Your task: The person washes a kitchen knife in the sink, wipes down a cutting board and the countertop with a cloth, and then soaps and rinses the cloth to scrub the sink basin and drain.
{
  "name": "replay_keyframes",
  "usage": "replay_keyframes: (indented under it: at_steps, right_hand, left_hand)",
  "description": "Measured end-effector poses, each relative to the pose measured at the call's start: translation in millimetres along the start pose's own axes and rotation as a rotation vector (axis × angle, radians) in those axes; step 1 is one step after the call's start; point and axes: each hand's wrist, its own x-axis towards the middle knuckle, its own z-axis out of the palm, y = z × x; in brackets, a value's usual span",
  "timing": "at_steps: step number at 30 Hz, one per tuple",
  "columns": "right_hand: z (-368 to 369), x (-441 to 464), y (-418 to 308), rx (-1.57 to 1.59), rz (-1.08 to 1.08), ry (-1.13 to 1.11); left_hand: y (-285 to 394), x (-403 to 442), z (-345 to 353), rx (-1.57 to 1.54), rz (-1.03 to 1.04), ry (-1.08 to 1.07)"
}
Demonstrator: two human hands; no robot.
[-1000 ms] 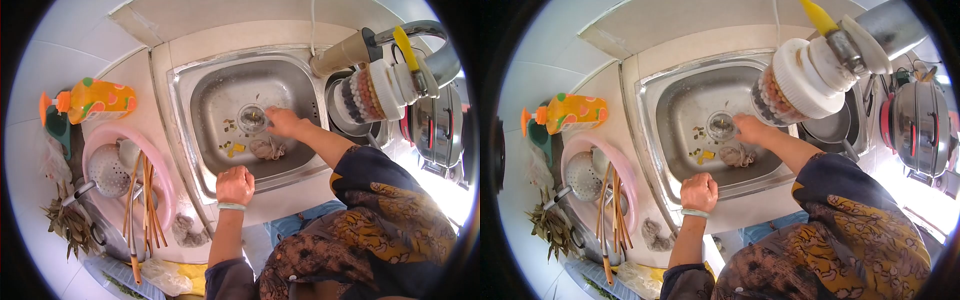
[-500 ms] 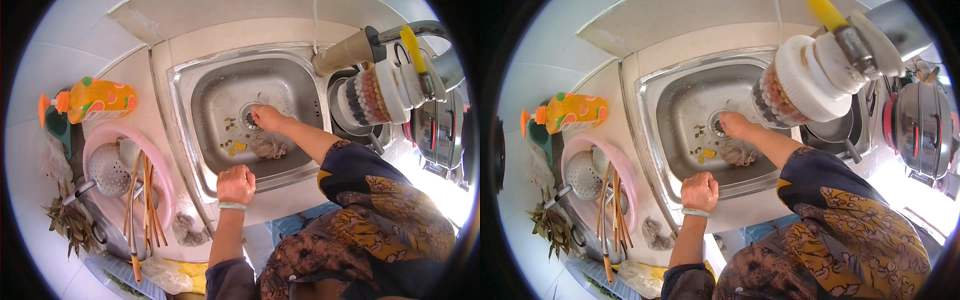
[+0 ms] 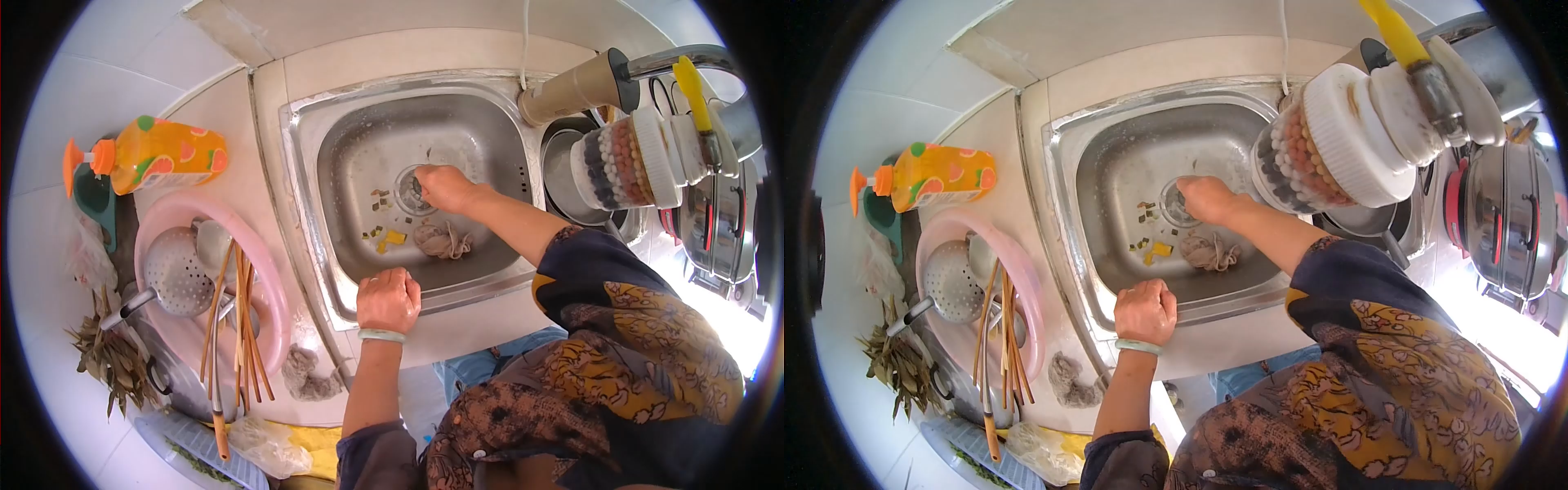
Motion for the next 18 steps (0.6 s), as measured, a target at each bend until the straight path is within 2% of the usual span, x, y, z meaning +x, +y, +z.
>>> replay_keyframes:
  at_steps: [5, 8, 14, 18]
  right_hand:
    - [15, 8, 0, -0.101, -0.125, -0.026]
    - [18, 5, -7, -0.109, -0.042, -0.145]
    - [12, 8, -9, 0.01, 0.099, -0.135]
    - [26, 13, 5, 0.041, 0.037, -0.054]
  left_hand:
    - [-1, 0, 1, 0.0, 0.0, 0.005]
    - [0, 1, 0, -0.006, 0.001, 0.002]
    - [0, 1, -1, 0.003, 0.005, -0.004]
    - [0, 1, -1, 0.011, 0.003, -0.009]
